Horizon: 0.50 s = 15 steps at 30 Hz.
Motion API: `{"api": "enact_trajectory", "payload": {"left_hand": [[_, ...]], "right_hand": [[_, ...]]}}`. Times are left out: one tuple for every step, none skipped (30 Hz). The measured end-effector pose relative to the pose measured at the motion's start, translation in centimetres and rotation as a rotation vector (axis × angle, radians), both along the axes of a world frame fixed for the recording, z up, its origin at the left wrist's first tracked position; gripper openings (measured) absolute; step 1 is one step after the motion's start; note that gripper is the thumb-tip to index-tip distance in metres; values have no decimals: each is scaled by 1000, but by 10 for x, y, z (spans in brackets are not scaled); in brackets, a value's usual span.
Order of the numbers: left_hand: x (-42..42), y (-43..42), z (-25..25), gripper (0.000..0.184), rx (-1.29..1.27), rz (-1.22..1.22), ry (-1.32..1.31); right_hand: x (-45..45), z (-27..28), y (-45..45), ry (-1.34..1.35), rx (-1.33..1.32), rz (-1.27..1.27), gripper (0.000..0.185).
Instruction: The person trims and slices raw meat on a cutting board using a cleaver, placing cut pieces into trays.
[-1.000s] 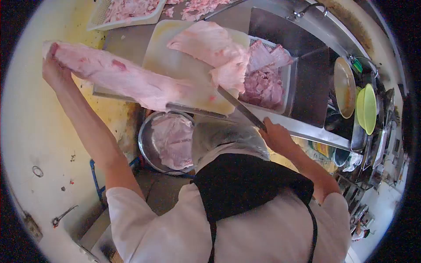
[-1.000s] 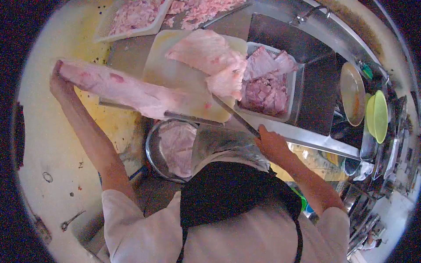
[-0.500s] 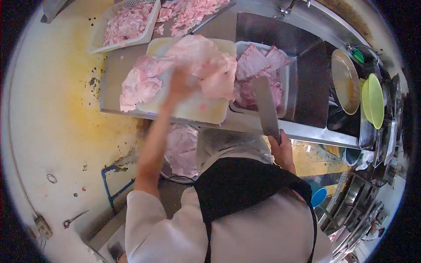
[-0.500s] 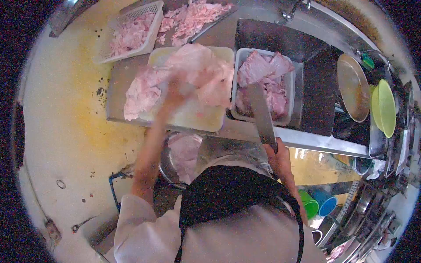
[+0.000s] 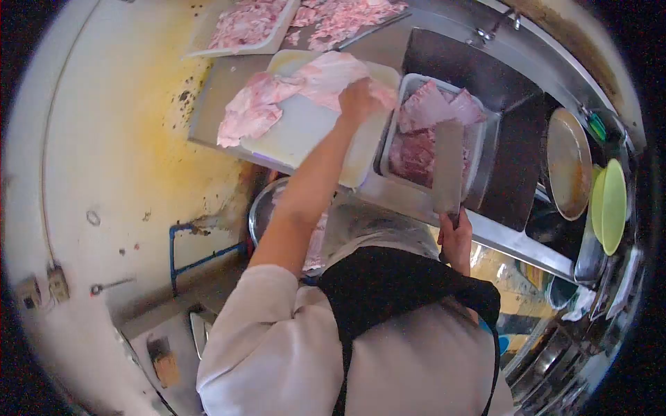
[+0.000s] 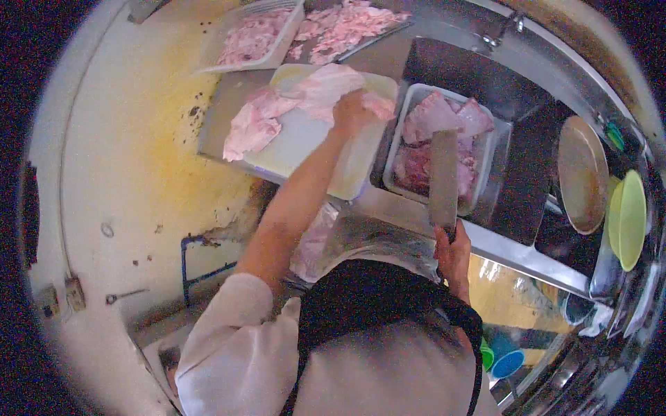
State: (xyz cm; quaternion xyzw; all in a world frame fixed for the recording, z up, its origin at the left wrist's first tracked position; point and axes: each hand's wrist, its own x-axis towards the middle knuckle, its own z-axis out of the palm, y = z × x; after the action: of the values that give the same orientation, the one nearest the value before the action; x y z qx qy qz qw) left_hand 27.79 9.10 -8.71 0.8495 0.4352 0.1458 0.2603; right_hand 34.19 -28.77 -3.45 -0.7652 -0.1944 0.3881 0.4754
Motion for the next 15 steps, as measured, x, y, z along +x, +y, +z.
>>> {"api": "enact_trajectory", "payload": {"left_hand": [[-1,7,24,60,-1,-15,-6],[0,15,52,58,3,-32,-16],[1,29,78,57,-27,-64,-224],[-1,27,107,50,-26,-35,-392],[-4,26,136,43,-18,-17,-559],[-7,22,168,39,-12,88,-641],[-11,18,200,36,-3,191,-728],[-22,21,219,43,-47,311,-756],[-34,32,231,31,21,223,-839],[-47,46,238,28,86,130,-916],[-71,59,232,29,40,121,-976],[-90,68,222,37,-7,106,-1038],[-102,50,222,33,-73,230,-1062],[-113,29,221,30,-142,351,-1083],[-143,34,175,34,-184,419,-958]], "right_hand": [[0,1,2,8,13,14,23],[2,0,5,6,24,31,23],[3,-3,7,3,42,38,24],[1,-6,7,7,44,42,24],[0,-11,6,22,27,55,25],[2,-19,6,29,11,71,25],[4,-23,9,34,-3,89,26],[5,-22,11,29,-5,121,27],[5,-21,14,26,-3,146,29],[4,-20,17,25,-3,169,30],[5,-18,20,12,-51,198,31],[6,-15,25,-2,-97,222,33],[8,-14,27,-18,-144,242,35],[9,-25,27,-116,-117,268,36],[8,-43,27,-215,-90,293,37]]}}
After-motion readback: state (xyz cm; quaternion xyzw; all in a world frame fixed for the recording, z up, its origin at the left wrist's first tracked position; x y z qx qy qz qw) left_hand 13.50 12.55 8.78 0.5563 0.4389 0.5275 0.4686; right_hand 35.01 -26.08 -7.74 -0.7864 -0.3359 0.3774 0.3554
